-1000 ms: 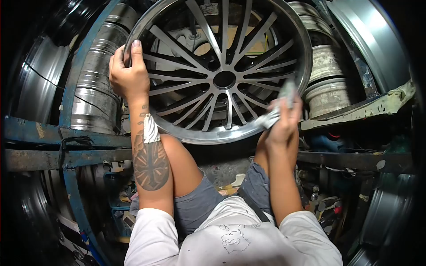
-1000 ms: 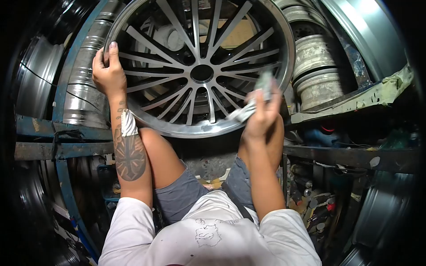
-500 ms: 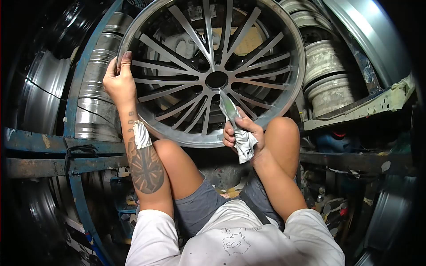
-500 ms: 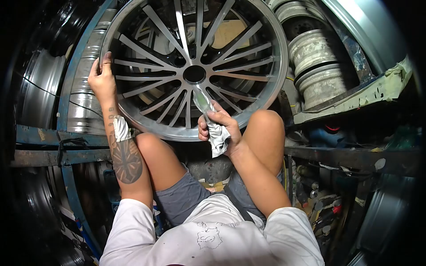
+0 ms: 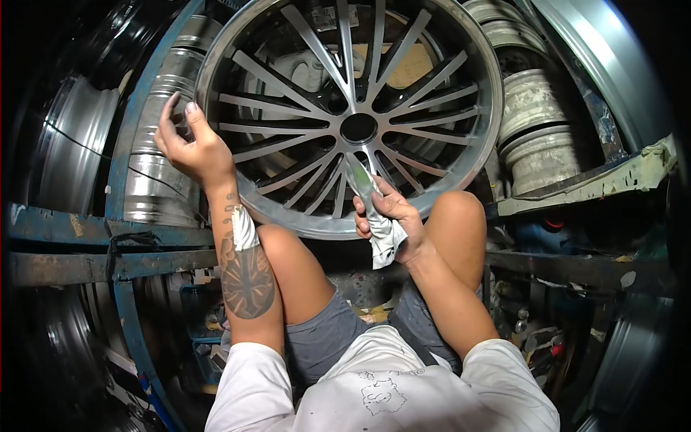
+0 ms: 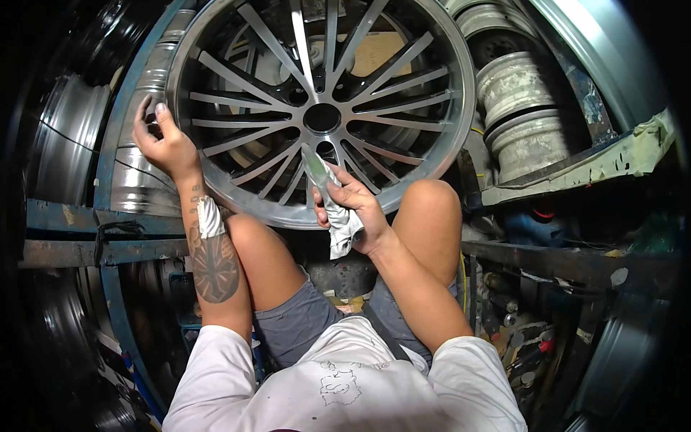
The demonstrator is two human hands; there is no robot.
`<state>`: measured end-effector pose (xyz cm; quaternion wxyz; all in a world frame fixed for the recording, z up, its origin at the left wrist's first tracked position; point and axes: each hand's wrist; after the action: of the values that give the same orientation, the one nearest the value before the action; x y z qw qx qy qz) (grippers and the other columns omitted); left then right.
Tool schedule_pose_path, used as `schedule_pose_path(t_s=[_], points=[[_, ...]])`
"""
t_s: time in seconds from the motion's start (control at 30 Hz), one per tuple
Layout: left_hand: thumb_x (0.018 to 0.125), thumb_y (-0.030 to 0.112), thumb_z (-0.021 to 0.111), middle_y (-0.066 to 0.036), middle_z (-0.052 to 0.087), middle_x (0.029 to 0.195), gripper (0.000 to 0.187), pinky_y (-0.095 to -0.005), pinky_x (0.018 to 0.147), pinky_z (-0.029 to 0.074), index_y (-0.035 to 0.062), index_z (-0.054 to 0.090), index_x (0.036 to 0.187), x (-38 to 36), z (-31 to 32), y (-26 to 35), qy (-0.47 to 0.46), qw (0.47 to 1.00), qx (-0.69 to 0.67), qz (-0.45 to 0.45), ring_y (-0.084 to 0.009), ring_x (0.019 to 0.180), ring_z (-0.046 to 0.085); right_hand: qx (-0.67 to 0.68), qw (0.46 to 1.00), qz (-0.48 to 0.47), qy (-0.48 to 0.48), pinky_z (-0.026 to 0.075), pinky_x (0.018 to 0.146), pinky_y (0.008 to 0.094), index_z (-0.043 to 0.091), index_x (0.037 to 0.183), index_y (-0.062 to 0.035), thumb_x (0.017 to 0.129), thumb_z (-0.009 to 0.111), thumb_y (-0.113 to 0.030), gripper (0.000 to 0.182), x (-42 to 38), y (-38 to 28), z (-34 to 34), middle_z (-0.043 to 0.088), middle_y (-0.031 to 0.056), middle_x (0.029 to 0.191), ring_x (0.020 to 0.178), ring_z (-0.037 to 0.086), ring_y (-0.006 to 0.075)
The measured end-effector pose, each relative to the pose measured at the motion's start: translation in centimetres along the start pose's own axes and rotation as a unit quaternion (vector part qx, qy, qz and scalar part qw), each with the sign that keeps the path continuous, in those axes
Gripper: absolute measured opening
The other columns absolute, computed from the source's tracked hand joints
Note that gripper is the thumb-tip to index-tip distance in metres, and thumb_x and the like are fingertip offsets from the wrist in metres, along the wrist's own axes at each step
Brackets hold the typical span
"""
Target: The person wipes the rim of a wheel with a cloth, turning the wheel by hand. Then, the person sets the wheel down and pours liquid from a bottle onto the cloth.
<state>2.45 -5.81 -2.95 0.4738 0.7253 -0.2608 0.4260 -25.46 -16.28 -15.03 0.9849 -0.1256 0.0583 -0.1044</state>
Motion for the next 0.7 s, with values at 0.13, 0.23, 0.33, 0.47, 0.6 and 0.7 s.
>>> schedule_pose_path(t_s=[0.13, 0.23, 0.33, 0.47, 0.6, 0.7], points=[[0.098, 0.009, 0.059, -0.012, 0.063, 0.118, 0.028, -0.0346, 0.094, 0.048, 0.0022, 0.065, 0.124, -2.2, -2.1, 5.5, -0.087, 0.967, -0.214, -0.106, -0.0201, 0.101, 0.06, -0.071, 0.996, -0.048, -0.001, 0.054, 0.066, 0.0341, 0.042, 0.151, -0.0119, 0.104, 0.061, -0.021, 0.052, -0.2, -0.4, 0.9, 0.062, 0.0142, 0.103, 0.072, 0.067, 0.0251], [0.101, 0.012, 0.056, -0.007, 0.062, 0.117, 0.032, -0.0252, 0.078, 0.049, 0.0003, 0.062, 0.13, -8.8, -2.6, 9.5, -0.257, 0.882, -0.341, -0.199, -0.0117, 0.09, 0.057, -0.102, 0.991, -0.085, -0.008, 0.057, 0.064, 0.0295, 0.044, 0.142, -0.0091, 0.101, 0.067, -0.021, 0.048, -0.2, -0.6, 1.3, 0.065, 0.0135, 0.101, 0.069, 0.067, 0.0196], [0.104, 0.022, 0.061, -0.008, 0.063, 0.114, 0.04, -0.0253, 0.08, 0.051, -0.0012, 0.057, 0.137, -12.2, -3.4, 11.9, -0.402, 0.735, -0.412, -0.358, -0.0101, 0.094, 0.057, -0.125, 0.983, -0.132, 0.013, 0.057, 0.059, 0.0278, 0.046, 0.132, -0.0087, 0.101, 0.067, -0.021, 0.04, -0.1, -0.8, 1.5, 0.068, 0.0125, 0.096, 0.065, 0.067, 0.0183], [0.102, 0.028, 0.07, -0.005, 0.065, 0.103, 0.055, -0.0221, 0.067, 0.051, -0.0033, 0.053, 0.143, -14.1, -3.0, 13.2, -0.447, 0.67, -0.428, -0.409, -0.0075, 0.082, 0.059, -0.125, 0.968, -0.194, 0.097, 0.056, 0.054, 0.0251, 0.054, 0.118, -0.0083, 0.098, 0.067, -0.016, 0.025, -0.5, -1.2, 1.0, 0.07, 0.0102, 0.089, 0.062, 0.067, 0.0144], [0.102, 0.025, 0.07, -0.004, 0.063, 0.099, 0.041, -0.0225, 0.06, 0.048, -0.0056, 0.064, 0.129, -15.1, -2.7, 13.7, -0.486, 0.677, -0.394, -0.388, -0.0066, 0.077, 0.059, -0.187, 0.943, -0.253, 0.107, 0.053, 0.055, 0.024, 0.054, 0.114, -0.008, 0.097, 0.064, -0.014, 0.021, -0.6, -1.4, 0.7, 0.068, 0.0054, 0.083, 0.063, 0.065, 0.0098], [0.102, 0.024, 0.069, -0.003, 0.062, 0.097, 0.034, -0.0221, 0.059, 0.046, -0.0056, 0.069, 0.119, -15.2, -2.6, 13.9, -0.514, 0.702, -0.362, -0.335, -0.006, 0.077, 0.057, -0.219, 0.924, -0.287, 0.128, 0.047, 0.055, 0.0223, 0.058, 0.099, -0.0071, 0.1, 0.059, -0.015, 0.008, -0.9, -1.5, 1.0, 0.064, 0.0019, 0.079, 0.062, 0.058, 0.0072]])
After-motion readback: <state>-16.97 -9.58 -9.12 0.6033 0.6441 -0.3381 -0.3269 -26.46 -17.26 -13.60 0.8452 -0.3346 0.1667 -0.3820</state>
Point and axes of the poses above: each hand's wrist, its own x-axis towards the middle knuckle, its own z-axis out of the palm, y = z × x
